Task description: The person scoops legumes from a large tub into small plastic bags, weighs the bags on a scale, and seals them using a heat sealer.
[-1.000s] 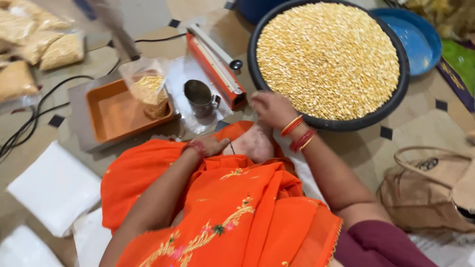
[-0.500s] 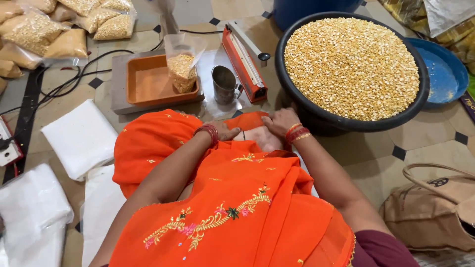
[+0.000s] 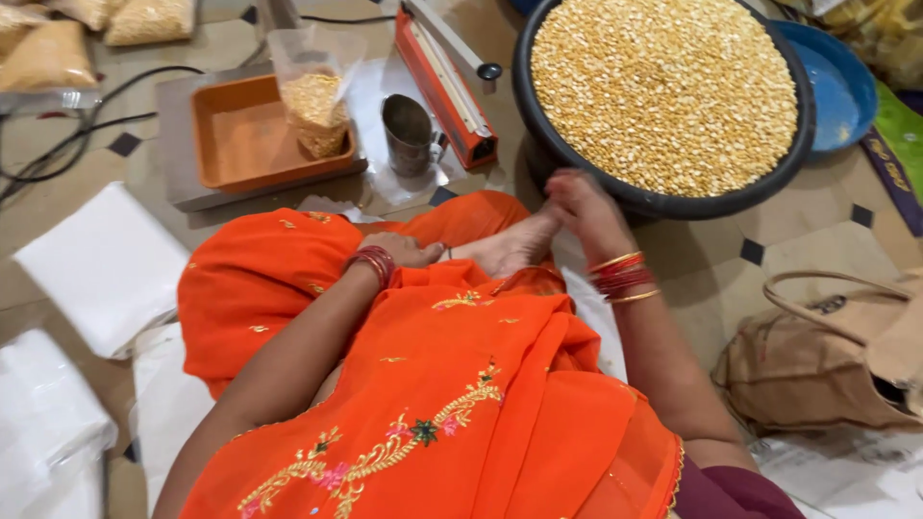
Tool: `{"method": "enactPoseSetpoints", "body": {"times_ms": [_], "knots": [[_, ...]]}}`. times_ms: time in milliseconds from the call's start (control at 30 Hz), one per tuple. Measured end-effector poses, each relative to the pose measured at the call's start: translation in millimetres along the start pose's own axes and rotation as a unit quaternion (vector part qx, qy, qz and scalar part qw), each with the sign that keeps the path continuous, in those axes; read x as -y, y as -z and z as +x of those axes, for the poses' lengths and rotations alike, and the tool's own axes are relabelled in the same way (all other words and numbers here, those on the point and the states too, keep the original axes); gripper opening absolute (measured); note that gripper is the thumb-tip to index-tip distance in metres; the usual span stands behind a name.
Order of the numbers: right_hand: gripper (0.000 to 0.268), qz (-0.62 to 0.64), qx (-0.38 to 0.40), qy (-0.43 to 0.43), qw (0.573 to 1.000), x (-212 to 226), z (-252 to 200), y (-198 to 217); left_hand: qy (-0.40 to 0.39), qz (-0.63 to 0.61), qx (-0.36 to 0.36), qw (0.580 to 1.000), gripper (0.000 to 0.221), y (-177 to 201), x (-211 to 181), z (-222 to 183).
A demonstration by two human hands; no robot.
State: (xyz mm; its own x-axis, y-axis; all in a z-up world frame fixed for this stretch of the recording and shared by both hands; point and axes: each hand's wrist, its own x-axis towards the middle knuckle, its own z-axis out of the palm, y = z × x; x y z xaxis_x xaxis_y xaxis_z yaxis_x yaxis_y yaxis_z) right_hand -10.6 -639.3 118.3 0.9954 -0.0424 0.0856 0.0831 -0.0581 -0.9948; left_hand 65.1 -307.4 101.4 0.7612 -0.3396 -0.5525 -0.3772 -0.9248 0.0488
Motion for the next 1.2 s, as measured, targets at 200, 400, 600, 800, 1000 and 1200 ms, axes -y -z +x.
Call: {"method": "enactPoseSetpoints", "body": {"times_ms": [200,400,600,800,1000,1200], "knots": [[0.093,0.526,-0.182,-0.04,0.83,25.8,39.6,87.7,0.009,0.002,0.031,0.999,0.089,14.6,-5.8,5.5],[0.103,0.603,-0.299,-0.062,0.737,11.3,115.5,98.3,-0.037,0.007,0.016,0.999,0.088,1.7,6.6,17.0],[0.073,0.69,-0.312,0.003,0.653,-10.8,179.5,125.8,-0.004,-0.019,0.003,1.0,0.091,2.9,13.2,24.1],[0.044,0.734,-0.243,0.079,0.629,-20.5,199.1,153.9,-0.042,-0.023,0.025,0.999,0.086,17.9,9.2,24.1],[0.041,0.734,-0.203,0.078,0.643,-15.9,198.8,143.1,-0.057,-0.034,0.054,0.996,0.088,17.9,18.1,39.2],[0.041,0.747,-0.157,0.067,0.642,26.4,216.8,85.1,-0.13,-0.1,0.073,0.984,0.078,4.5,42.2,65.9]]}}
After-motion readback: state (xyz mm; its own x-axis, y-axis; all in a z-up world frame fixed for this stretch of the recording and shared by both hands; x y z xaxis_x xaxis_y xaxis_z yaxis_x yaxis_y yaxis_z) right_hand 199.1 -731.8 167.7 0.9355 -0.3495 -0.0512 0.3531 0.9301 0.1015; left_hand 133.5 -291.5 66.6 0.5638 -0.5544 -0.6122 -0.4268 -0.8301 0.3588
